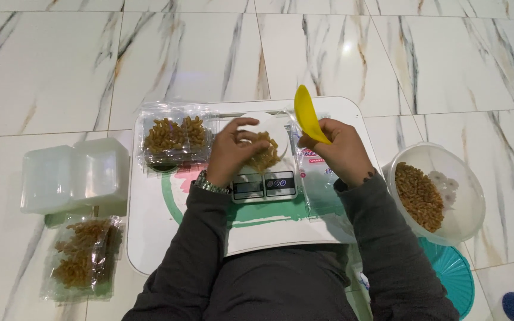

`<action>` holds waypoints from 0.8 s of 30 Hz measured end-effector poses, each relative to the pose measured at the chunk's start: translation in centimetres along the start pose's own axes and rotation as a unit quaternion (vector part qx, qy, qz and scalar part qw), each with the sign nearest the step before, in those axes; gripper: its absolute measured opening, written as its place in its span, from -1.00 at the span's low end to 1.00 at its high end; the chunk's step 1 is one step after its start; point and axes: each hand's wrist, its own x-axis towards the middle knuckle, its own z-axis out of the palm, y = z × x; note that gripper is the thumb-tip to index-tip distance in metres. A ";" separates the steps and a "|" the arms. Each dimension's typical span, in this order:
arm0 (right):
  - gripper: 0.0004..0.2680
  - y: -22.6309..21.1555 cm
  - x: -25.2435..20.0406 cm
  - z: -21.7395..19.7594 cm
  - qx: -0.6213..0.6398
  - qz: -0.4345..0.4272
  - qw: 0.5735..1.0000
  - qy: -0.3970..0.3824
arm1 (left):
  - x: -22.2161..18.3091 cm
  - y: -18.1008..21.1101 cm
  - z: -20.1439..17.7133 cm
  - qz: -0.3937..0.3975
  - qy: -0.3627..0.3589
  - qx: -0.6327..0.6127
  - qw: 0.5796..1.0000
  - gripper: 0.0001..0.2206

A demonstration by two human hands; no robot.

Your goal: Portioning and packaging small food items into individual plastic bags using a scoop and a digital scale.

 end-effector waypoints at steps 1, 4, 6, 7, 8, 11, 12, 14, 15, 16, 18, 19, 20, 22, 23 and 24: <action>-0.77 0.0 -0.1 0.0 0.001 0.000 1.000 -0.001 | -0.1 -0.1 -0.1 -0.001 0.001 0.001 1.000 -0.41; -0.77 0.7 0.3 0.3 -0.016 0.045 0.999 -0.026 | -0.3 0.1 -0.4 0.004 0.032 -0.007 0.999 -0.55; -0.77 2.2 1.4 1.0 0.021 0.042 0.999 -0.020 | -0.5 0.7 -0.3 0.053 0.107 0.073 0.990 -0.55; -0.77 2.8 1.8 1.4 0.022 0.043 0.999 -0.021 | -0.4 0.5 -0.3 0.052 0.107 0.074 0.990 -0.55; -0.79 3.4 2.1 1.7 0.029 0.052 0.998 -0.002 | -0.3 0.4 -0.1 0.107 0.165 0.147 0.969 -0.58; -0.81 4.8 2.4 2.7 0.036 0.077 0.996 0.026 | -0.2 0.2 -0.1 0.176 0.267 0.203 0.925 -0.68; -0.81 5.2 2.4 3.1 0.036 0.092 0.994 0.035 | -0.2 0.1 -0.1 0.191 0.312 0.188 0.912 -0.76; -0.80 8.0 3.6 3.7 0.000 0.080 0.996 0.042 | 0.2 0.1 -0.6 0.176 0.344 0.132 0.913 -0.78; -0.80 9.4 4.2 4.0 -0.037 0.066 0.996 0.049 | 0.3 -0.1 -0.8 0.162 0.375 0.075 0.910 -0.79; -0.80 9.2 3.8 3.6 -0.037 0.069 0.996 0.046 | 0.3 0.1 -1.1 0.158 0.375 0.076 0.910 -0.79; -0.83 8.7 3.0 2.9 -0.100 0.037 0.989 0.102 | 0.3 0.4 -1.8 0.144 0.376 -0.038 0.914 -0.79; -0.83 8.7 2.8 2.6 -0.100 0.040 0.989 0.099 | 0.3 0.4 -1.9 0.141 0.378 -0.037 0.914 -0.79; -0.83 8.6 2.6 2.3 -0.104 0.064 0.983 0.134 | 0.5 0.4 -2.0 0.157 0.378 -0.040 0.912 -0.83; -0.82 9.2 2.2 1.3 -0.109 0.088 0.976 0.168 | 0.6 0.4 -2.1 0.173 0.379 -0.042 0.908 -0.87; -0.81 10.0 2.0 0.7 -0.090 0.087 0.970 0.207 | 0.6 0.3 -2.0 0.187 0.377 -0.026 0.907 -0.88; -0.81 10.7 1.8 0.0 -0.071 0.087 0.963 0.246 | 0.6 0.2 -1.9 0.200 0.375 -0.011 0.905 -0.88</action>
